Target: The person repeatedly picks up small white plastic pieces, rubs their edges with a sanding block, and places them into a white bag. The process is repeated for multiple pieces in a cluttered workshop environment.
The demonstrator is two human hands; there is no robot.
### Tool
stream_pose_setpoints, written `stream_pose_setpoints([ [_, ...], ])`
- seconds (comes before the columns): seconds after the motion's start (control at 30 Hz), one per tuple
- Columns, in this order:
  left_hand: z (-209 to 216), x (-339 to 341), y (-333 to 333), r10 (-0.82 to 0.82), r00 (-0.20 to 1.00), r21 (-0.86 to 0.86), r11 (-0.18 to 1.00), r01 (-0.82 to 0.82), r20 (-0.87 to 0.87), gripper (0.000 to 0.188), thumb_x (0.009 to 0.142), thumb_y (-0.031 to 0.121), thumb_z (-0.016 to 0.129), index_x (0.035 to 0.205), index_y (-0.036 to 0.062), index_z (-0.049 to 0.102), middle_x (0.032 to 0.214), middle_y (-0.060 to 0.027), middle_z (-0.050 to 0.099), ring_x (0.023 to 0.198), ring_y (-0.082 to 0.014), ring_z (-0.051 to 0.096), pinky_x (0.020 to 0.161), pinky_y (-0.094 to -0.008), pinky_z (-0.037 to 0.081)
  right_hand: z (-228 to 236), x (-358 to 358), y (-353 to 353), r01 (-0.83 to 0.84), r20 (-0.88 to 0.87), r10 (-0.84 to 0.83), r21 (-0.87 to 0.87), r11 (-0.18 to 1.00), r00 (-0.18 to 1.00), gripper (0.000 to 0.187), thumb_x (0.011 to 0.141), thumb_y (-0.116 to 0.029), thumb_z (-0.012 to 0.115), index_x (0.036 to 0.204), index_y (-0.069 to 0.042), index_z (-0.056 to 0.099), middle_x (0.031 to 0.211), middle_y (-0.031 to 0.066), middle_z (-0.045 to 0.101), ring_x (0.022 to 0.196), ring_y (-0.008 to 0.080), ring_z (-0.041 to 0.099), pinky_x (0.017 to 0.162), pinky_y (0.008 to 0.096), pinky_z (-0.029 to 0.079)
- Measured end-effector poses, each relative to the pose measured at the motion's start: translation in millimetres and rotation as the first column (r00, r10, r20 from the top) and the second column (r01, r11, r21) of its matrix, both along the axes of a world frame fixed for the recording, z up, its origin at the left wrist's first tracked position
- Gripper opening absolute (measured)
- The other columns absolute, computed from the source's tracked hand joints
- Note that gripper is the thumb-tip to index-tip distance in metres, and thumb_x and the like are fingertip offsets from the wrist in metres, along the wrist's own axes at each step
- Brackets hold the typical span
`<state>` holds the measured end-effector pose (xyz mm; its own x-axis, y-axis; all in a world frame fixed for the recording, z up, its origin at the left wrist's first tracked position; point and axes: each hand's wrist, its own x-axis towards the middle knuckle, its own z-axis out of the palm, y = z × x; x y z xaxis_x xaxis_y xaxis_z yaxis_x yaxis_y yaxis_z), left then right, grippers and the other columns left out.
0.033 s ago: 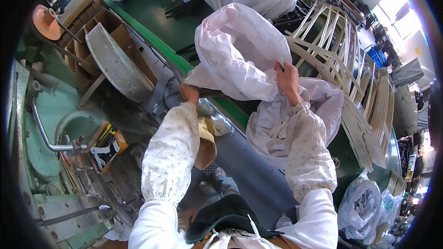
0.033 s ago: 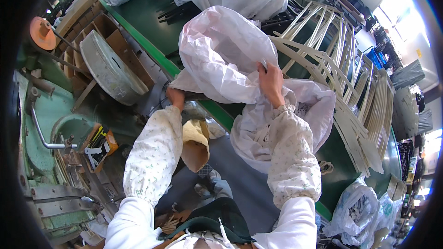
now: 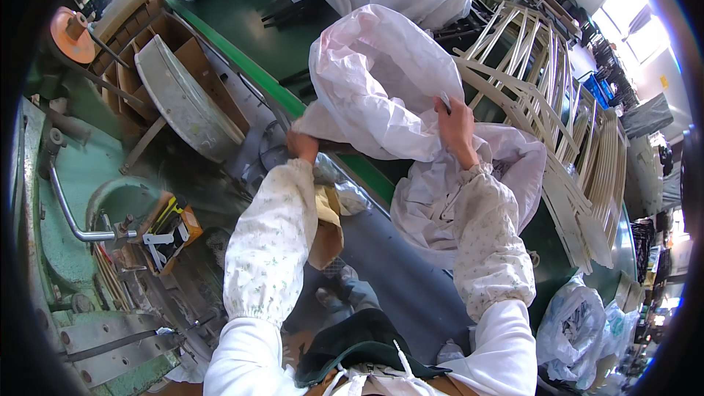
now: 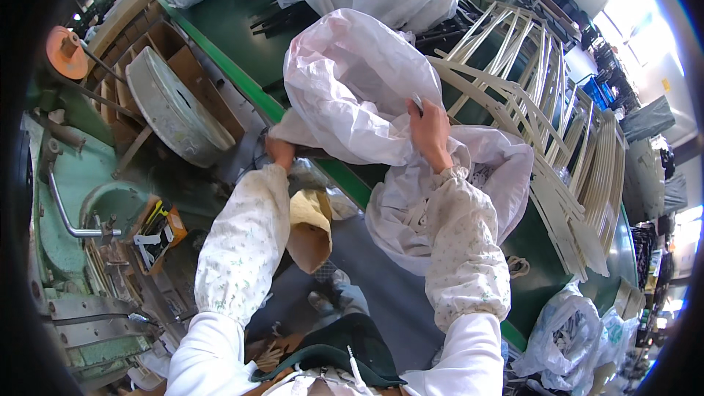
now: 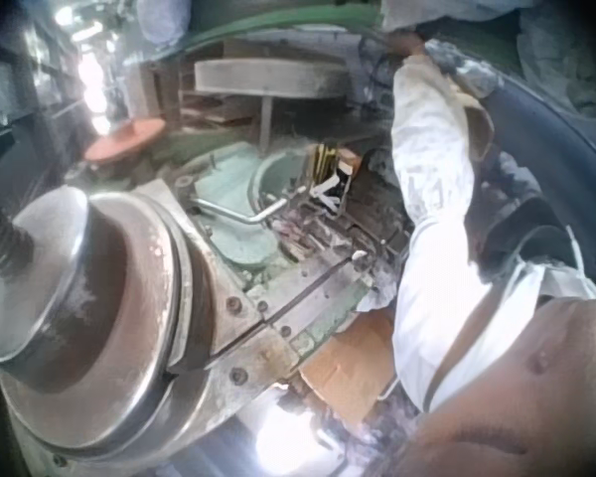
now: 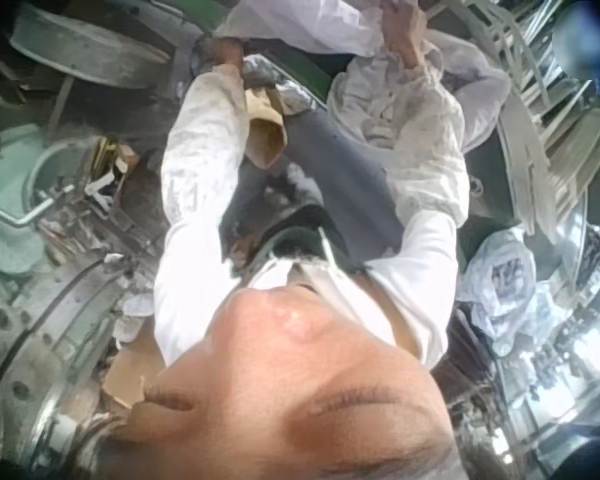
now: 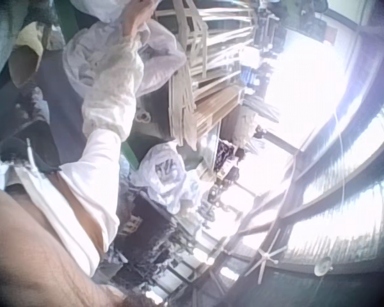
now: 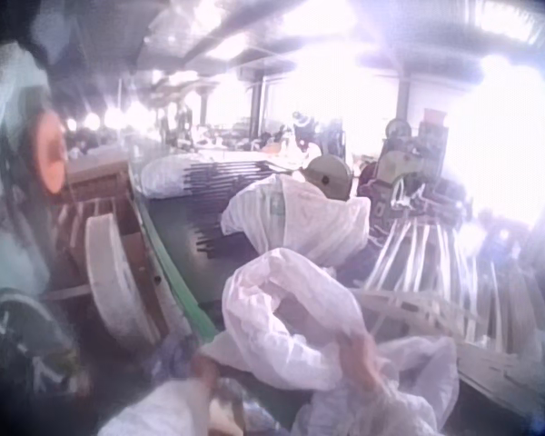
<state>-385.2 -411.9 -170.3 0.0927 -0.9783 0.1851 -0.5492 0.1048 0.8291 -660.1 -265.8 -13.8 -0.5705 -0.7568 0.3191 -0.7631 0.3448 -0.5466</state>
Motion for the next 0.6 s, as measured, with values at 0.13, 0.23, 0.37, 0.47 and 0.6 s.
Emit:
stream_pose_setpoints([
  [0.13,-3.5,1.7,-70.4,-0.064,0.988,-0.395,0.911,0.115,0.14,0.033,0.082,0.035,0.062,0.097,0.0067,0.068,0.092,-0.0187,0.068,0.086,-0.0396,0.064,0.072,-0.0456,0.049,-8.2,39.5,-17.9,-0.201,-0.058,0.2,-0.021,0.979,0.978,0.034,0.087,-0.036,0.06,0.08,-0.002,0.062,0.074,0.0209,0.064,0.078,0.0427,0.06,0.068,0.0484,0.046],
  [0.23,-18.3,-14.0,-65.1,-0.13,0.991,-0.379,0.917,0.121,0.002,0.034,0.082,0.035,0.063,0.099,0.0058,0.068,0.092,-0.0196,0.068,0.085,-0.0402,0.064,0.073,-0.0465,0.049,-5.9,38.1,-3.4,-0.465,-0.022,0.468,0.078,0.882,0.884,0.025,0.089,-0.022,0.06,0.097,0.001,0.055,0.08,0.0216,0.063,0.079,0.045,0.059,0.069,0.049,0.046],
  [0.37,25.4,-12.9,-17.8,0.136,0.959,0.183,0.979,-0.091,-0.248,0.036,0.084,0.033,0.064,0.101,0.002,0.066,0.096,-0.0211,0.067,0.084,-0.0411,0.064,0.071,-0.0457,0.047,-0.8,18.2,25.7,-0.428,0.011,0.442,-0.226,0.875,0.897,0.023,0.092,-0.008,0.051,0.113,0.003,0.051,0.082,0.0162,0.062,0.076,0.0294,0.061,0.066,0.0388,0.047],
  [0.47,-8.8,60.0,19.5,0.385,0.805,0.212,0.922,-0.323,-0.45,0.036,0.087,0.033,0.064,0.088,-0.0036,0.065,0.079,-0.0177,0.066,0.072,-0.0339,0.063,0.065,-0.044,0.046,33.3,84.6,45.6,-0.504,0.601,0.578,-0.311,0.806,0.552,0.028,0.094,-0.003,0.046,0.121,0.002,0.051,0.084,0.0037,0.058,0.077,0.0087,0.054,0.066,0.0257,0.046],
  [0.6,38.2,96.1,193.0,0.306,0.797,0.446,0.894,-0.052,-0.52,0.034,0.089,0.031,0.063,0.079,-0.0019,0.061,0.064,-0.0048,0.055,0.057,-0.0132,0.052,0.053,-0.0321,0.041,50.1,169.7,76.5,-0.639,0.834,0.545,-0.374,0.672,0.084,0.028,0.094,-0.009,0.054,0.116,0.007,0.053,0.09,0.0055,0.061,0.074,0.0103,0.055,0.07,0.0249,0.047],
])
